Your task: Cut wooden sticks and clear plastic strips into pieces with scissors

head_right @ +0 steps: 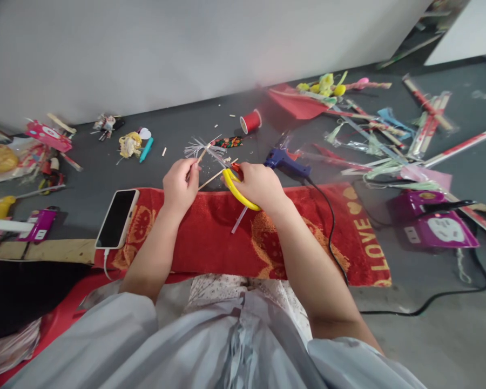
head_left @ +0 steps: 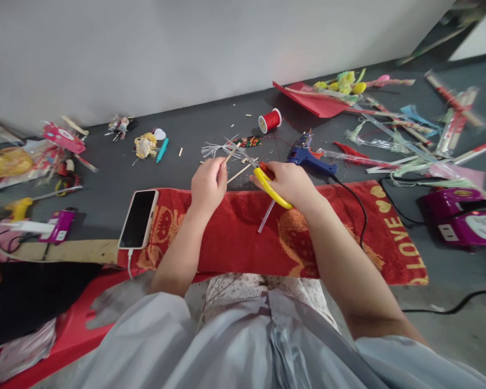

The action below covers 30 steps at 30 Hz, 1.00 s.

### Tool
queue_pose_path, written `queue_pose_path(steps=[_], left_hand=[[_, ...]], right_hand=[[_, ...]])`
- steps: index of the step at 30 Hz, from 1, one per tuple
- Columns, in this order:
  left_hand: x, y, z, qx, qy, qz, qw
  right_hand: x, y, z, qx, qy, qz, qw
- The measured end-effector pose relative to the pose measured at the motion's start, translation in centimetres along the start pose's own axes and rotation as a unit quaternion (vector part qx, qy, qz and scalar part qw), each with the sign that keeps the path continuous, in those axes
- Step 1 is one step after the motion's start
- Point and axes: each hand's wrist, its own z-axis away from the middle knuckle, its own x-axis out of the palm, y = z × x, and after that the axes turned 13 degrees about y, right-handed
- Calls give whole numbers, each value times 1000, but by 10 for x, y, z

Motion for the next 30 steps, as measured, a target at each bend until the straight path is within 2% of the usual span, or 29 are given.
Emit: queue_pose_path(steps=[10, 18, 30], left_hand=[[-5, 6, 0, -28, 10, 60, 998], [-7, 9, -2, -76, -17, 127, 989], [-7, 12, -2, -97, -56, 153, 982]], right_hand=[[3, -1, 4, -72, 5, -17, 997], [5, 0, 6, -76, 16, -35, 996], [6, 0, 7, -94, 8, -50, 994]])
